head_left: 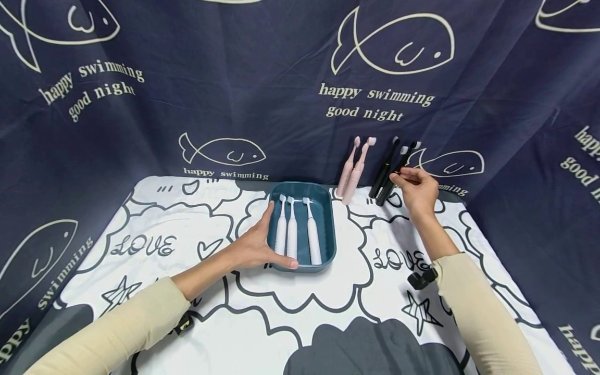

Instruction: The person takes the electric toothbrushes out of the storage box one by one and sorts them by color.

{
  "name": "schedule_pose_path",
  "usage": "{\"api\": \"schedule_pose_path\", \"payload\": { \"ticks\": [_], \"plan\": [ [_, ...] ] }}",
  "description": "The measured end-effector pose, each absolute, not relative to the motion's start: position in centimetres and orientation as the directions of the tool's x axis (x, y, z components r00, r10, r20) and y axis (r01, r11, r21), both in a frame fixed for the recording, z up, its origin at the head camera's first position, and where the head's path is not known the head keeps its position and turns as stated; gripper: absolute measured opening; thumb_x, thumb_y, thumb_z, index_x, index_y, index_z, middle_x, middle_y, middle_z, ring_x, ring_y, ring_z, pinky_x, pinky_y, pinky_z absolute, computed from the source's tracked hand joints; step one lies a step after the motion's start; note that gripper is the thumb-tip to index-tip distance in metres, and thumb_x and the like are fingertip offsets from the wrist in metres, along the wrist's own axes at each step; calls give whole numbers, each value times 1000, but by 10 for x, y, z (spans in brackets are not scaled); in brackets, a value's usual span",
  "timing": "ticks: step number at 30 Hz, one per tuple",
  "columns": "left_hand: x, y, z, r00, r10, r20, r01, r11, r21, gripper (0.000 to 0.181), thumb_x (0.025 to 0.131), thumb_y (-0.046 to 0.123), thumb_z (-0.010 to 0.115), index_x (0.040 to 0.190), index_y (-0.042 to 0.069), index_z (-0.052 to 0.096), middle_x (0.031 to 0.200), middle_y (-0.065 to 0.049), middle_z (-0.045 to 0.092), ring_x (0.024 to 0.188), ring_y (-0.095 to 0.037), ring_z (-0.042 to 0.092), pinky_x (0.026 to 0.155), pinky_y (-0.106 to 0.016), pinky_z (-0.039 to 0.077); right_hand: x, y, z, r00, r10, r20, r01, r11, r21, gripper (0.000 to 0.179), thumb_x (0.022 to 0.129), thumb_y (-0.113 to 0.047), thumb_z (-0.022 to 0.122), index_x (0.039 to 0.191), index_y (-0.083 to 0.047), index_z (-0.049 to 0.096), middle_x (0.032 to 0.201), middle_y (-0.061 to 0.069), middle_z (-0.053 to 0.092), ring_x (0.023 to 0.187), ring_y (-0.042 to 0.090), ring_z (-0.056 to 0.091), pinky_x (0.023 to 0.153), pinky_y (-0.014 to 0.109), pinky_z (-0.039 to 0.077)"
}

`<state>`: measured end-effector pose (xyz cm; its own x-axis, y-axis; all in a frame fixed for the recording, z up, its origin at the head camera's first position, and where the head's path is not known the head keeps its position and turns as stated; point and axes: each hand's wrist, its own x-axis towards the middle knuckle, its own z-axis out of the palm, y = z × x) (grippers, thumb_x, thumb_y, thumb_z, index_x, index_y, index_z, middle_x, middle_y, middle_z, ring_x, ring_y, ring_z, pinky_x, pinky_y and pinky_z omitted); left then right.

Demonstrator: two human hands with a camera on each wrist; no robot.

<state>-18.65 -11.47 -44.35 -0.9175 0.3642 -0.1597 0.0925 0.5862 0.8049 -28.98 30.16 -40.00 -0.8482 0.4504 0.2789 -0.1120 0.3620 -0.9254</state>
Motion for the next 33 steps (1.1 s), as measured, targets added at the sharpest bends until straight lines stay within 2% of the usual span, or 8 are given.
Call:
{"api": "schedule_pose_path", "payload": {
  "ticks": [11,18,27,33],
  "plan": [
    [-186,-114,-440,-914,370,-166,93,590,802,173,64,66,107,182,30,-15,190,-17,15,174,-39,27,138,-61,33,-285,304,-402,-826,490,278,-98,360,-928,38,95,-16,93,126,1,80,86,-27,66,84,-6,63,81,10,53],
    [-187,-113,-439,-916,371,-154,95,573,814,173,64,63,107,182,27,-15,190,-19,17,173,-38,29,138,-61,33,-277,306,-400,-823,496,277,-96,359,-928,32,96,-18,92,121,-2,80,86,-25,66,83,-3,64,79,11,53],
    [-188,-113,-440,-914,379,-148,105,571,814,174,65,63,107,181,27,-18,189,-21,17,173,-41,31,137,-63,35,-264,298,-405,-881,418,219,-65,352,-934,32,97,-19,90,121,-2,78,84,-24,68,77,-6,67,74,8,55],
    [-187,-113,-441,-915,378,-144,107,569,815,176,64,65,107,181,27,-18,190,-19,14,174,-39,27,138,-62,33,-258,282,-408,-936,320,149,-31,344,-938,37,100,-15,86,129,5,75,85,-25,68,76,-8,70,76,10,60]
  ]
}}
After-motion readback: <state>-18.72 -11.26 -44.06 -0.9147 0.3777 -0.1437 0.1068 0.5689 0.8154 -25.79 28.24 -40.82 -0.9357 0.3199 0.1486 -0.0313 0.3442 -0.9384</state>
